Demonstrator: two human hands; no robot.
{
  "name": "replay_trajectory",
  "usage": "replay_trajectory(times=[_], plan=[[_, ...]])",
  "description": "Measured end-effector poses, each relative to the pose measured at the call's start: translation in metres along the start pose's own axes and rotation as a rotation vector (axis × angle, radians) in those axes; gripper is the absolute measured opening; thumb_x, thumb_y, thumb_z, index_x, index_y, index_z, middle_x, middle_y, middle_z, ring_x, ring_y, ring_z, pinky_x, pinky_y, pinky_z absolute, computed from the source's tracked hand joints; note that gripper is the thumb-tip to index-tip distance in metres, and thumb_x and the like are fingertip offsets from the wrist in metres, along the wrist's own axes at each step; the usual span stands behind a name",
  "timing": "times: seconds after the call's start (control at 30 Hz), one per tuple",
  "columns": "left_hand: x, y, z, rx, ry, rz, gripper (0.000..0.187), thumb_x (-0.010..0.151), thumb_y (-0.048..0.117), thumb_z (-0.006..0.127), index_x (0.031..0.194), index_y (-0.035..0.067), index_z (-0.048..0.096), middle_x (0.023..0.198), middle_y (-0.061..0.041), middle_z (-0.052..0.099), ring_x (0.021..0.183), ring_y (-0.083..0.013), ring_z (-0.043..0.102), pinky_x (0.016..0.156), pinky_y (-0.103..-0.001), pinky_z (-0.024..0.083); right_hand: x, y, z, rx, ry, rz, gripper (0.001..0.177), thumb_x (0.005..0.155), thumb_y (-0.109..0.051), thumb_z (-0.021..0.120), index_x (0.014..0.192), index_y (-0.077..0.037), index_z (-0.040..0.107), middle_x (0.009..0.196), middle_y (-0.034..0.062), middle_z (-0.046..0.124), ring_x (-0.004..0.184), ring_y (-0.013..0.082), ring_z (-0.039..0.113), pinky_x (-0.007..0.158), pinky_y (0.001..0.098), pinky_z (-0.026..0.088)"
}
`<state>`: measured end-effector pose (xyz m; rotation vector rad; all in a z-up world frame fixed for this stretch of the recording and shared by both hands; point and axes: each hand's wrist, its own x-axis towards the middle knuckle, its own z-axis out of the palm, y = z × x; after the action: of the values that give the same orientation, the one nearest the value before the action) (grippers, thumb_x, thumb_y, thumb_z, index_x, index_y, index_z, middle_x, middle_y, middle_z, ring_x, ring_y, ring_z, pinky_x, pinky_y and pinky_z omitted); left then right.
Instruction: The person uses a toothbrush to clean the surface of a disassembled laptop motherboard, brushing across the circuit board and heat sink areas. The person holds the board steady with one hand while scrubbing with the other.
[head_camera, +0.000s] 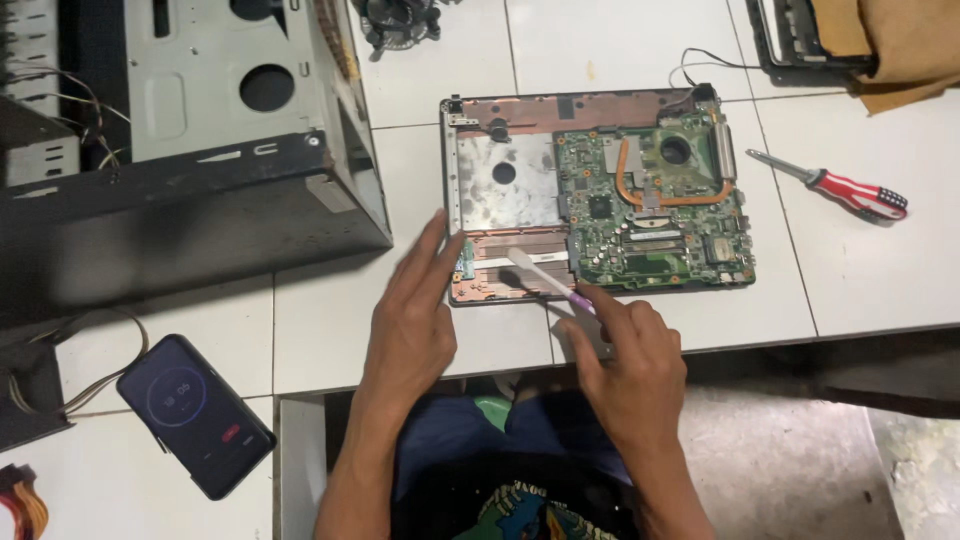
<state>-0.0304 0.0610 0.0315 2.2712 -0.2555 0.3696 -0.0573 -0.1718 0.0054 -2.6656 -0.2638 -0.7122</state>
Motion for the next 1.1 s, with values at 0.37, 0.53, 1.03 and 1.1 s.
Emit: replay_trajectory(times=[0.37, 0.53, 1.03, 1.1], plan=[[-0.016, -0.028, 0.039, 0.340, -0.015, 0.154, 0.058, 0.080, -0.009, 0.061, 0.134, 0.009, 0.071, 0.132, -0.014, 0.071, 0.128, -0.0410, 0.059, 0.114, -0.059, 0.042, 0.040, 0.093, -0.006, 0.104, -0.079, -0.234, 0.026, 0.083, -0.022, 0.082, 0.108, -0.030, 0.082, 0.065, -0.0024, 0.055, 0.070, 0.0225, 0.061, 0.080, 0.0375, 0.050], [-0.021, 0.023, 0.063, 0.187, -0.051, 0.309, 0.081, 0.052, -0.017, 0.064, 0.131, -0.001, 0.069, 0.130, -0.013, 0.069, 0.119, -0.0423, 0.055, 0.116, -0.066, 0.036, 0.049, 0.149, -0.009, -0.195, -0.090, -0.181, 0.017, 0.097, -0.021, 0.082, 0.113, -0.027, 0.080, 0.079, -0.0001, 0.062, 0.074, 0.0273, 0.059, 0.069, 0.0444, 0.030], [0.012, -0.014, 0.044, 0.210, -0.037, 0.153, 0.056, 0.103, 0.025, 0.069, 0.152, 0.009, 0.050, 0.162, -0.022, 0.040, 0.149, -0.0407, 0.046, 0.125, -0.069, 0.030, -0.039, 0.073, -0.068, 0.051, -0.120, 0.059, 0.014, 0.101, -0.009, 0.076, 0.114, -0.012, 0.079, 0.104, 0.0023, 0.074, 0.089, 0.0154, 0.068, 0.080, 0.0303, 0.052], [0.014, -0.012, 0.046, 0.164, 0.000, 0.170, 0.047, 0.102, 0.028, 0.072, 0.140, 0.005, 0.056, 0.145, -0.022, 0.048, 0.132, -0.0423, 0.053, 0.118, -0.063, 0.040, -0.037, 0.058, -0.061, 0.076, -0.089, 0.026, 0.016, 0.098, -0.010, 0.080, 0.113, -0.008, 0.079, 0.100, 0.0049, 0.073, 0.083, 0.0158, 0.068, 0.078, 0.0301, 0.053]])
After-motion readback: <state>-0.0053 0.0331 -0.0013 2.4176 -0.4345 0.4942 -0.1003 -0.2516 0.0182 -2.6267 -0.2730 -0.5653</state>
